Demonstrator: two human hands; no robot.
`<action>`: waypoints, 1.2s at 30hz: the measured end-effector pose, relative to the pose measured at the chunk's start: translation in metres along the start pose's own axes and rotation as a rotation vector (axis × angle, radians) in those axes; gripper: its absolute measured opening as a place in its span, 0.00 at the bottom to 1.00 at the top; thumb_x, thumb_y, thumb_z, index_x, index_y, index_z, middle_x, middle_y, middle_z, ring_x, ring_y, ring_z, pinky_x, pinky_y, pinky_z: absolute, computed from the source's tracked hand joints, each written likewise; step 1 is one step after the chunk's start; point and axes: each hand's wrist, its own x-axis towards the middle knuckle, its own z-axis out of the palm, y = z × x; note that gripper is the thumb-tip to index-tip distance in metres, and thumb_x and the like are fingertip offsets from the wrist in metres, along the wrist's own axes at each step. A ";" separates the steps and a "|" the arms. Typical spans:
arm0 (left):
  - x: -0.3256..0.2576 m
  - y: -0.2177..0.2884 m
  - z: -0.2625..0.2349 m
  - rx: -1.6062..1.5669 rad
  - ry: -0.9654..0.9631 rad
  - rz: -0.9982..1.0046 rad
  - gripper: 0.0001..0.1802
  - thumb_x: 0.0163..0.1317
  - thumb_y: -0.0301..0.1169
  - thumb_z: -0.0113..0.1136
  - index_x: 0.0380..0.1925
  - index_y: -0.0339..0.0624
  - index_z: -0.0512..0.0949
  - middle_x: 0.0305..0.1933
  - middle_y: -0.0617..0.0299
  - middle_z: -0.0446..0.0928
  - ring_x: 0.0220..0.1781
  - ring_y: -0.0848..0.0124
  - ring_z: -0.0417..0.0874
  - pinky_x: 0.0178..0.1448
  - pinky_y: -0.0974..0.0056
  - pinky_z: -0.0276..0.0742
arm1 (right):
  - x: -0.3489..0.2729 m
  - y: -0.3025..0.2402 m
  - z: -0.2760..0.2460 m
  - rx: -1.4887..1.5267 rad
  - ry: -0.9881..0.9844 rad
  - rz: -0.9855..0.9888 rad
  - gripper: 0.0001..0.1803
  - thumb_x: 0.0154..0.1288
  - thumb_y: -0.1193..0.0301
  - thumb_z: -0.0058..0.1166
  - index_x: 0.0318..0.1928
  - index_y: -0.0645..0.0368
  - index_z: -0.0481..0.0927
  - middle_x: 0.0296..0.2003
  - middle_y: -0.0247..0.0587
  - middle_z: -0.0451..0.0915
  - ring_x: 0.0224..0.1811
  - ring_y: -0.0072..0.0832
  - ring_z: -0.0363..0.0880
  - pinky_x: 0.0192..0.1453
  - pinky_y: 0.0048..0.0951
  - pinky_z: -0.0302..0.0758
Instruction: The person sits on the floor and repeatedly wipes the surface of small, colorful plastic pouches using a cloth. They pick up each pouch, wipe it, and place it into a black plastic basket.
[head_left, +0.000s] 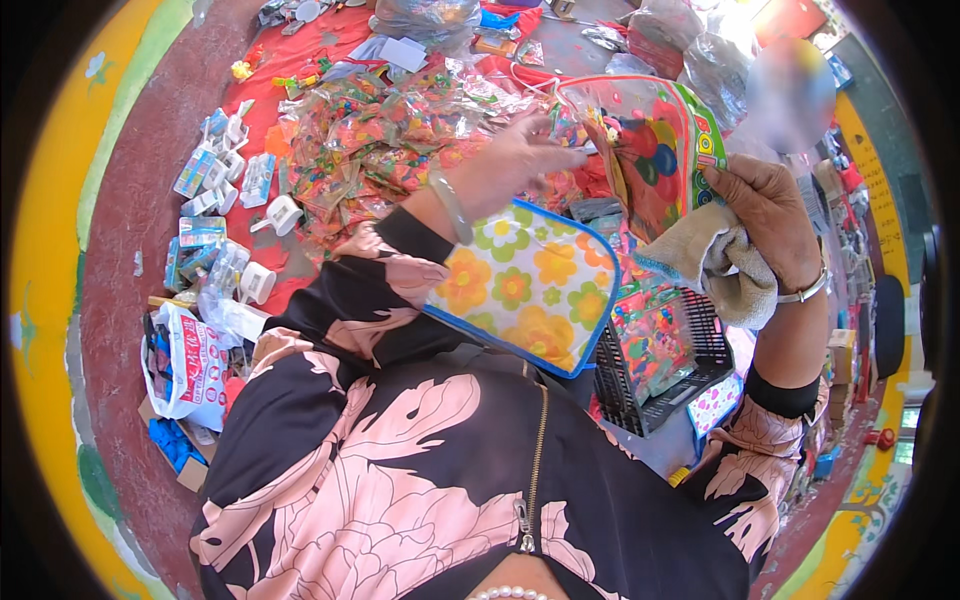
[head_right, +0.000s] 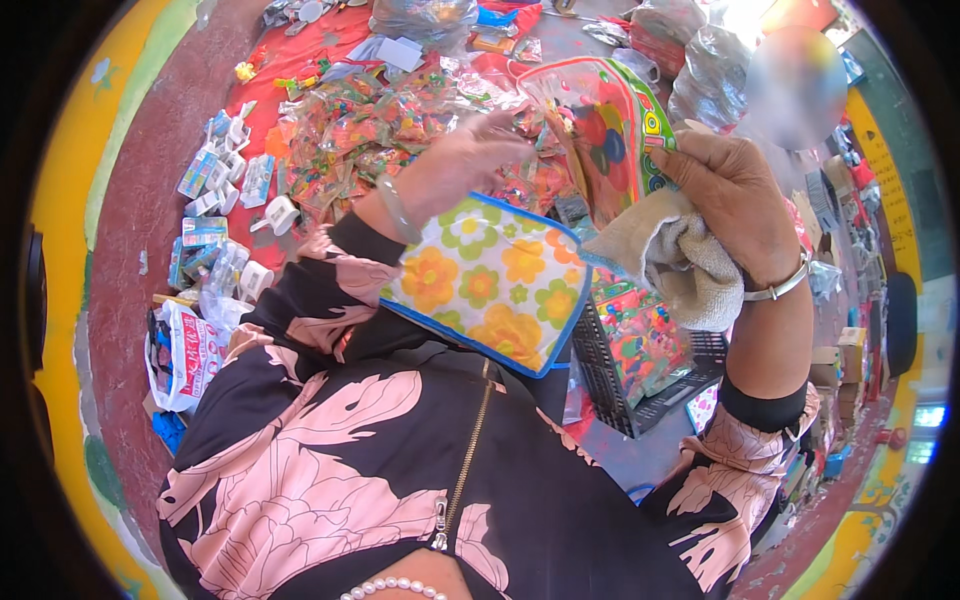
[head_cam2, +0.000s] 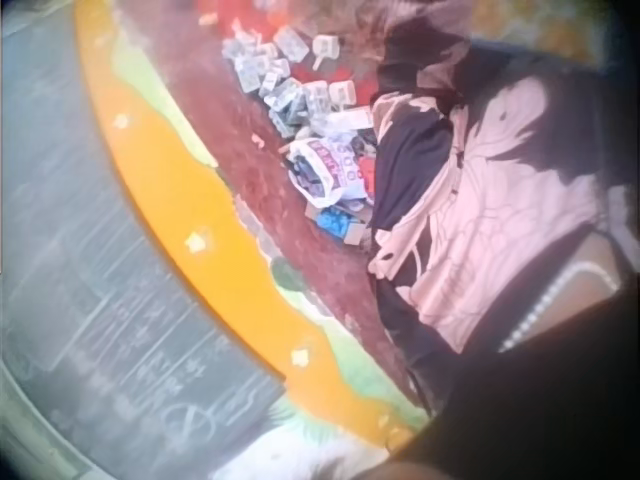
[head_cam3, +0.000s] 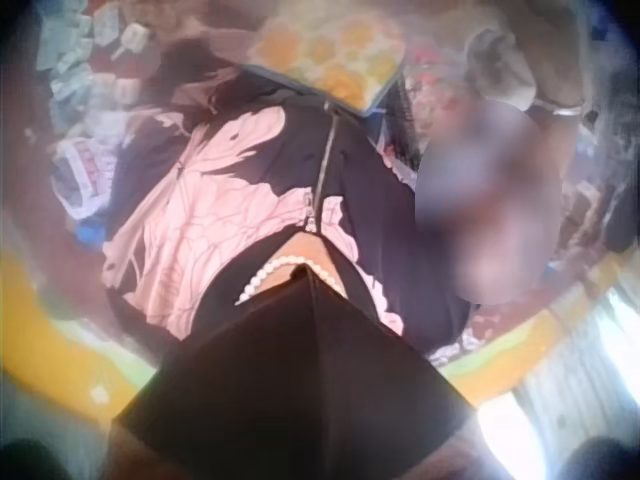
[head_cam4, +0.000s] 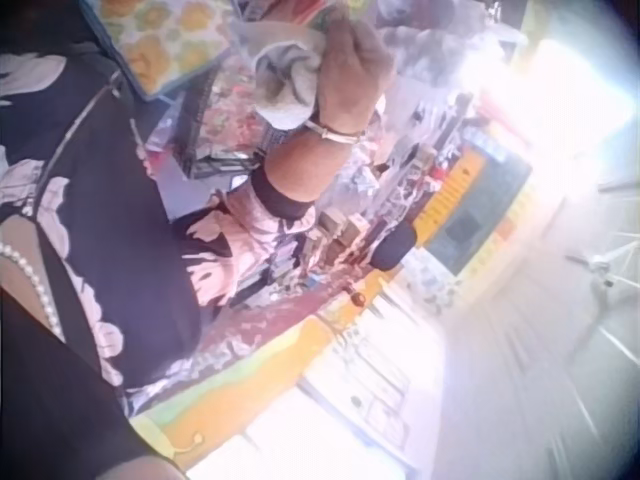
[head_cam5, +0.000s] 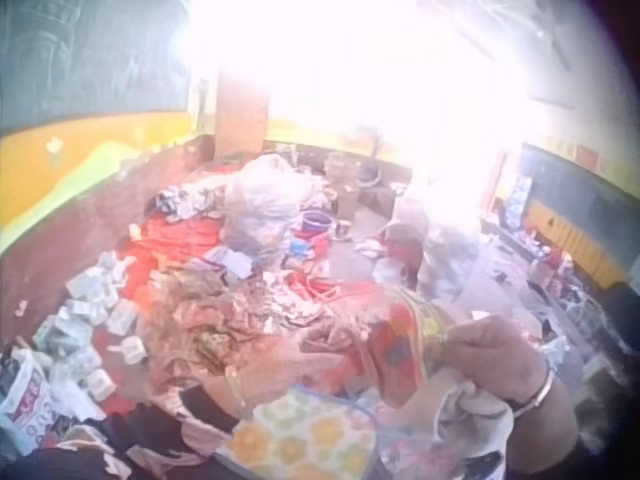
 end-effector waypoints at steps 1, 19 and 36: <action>-0.005 -0.001 0.014 -0.121 -0.026 -0.035 0.33 0.56 0.34 0.65 0.60 0.39 0.64 0.48 0.60 0.75 0.48 0.75 0.77 0.42 0.70 0.73 | 0.000 -0.002 0.002 0.003 0.001 0.007 0.08 0.65 0.74 0.54 0.33 0.66 0.82 0.22 0.20 0.71 0.25 0.09 0.64 0.27 0.18 0.63; 0.018 -0.044 -0.024 -0.555 -0.136 -0.121 0.15 0.53 0.18 0.50 0.43 0.32 0.73 0.39 0.55 0.79 0.48 0.66 0.81 0.52 0.61 0.77 | -0.001 0.031 0.010 0.137 0.214 0.042 0.09 0.66 0.71 0.55 0.31 0.63 0.82 0.22 0.24 0.74 0.23 0.09 0.66 0.24 0.18 0.62; -0.059 -0.014 -0.042 0.086 0.246 0.044 0.09 0.67 0.35 0.52 0.33 0.42 0.76 0.21 0.71 0.72 0.14 0.85 0.68 0.14 0.77 0.58 | -0.008 0.115 0.035 0.497 0.142 0.319 0.09 0.66 0.67 0.55 0.37 0.62 0.82 0.25 0.28 0.78 0.22 0.13 0.73 0.24 0.18 0.69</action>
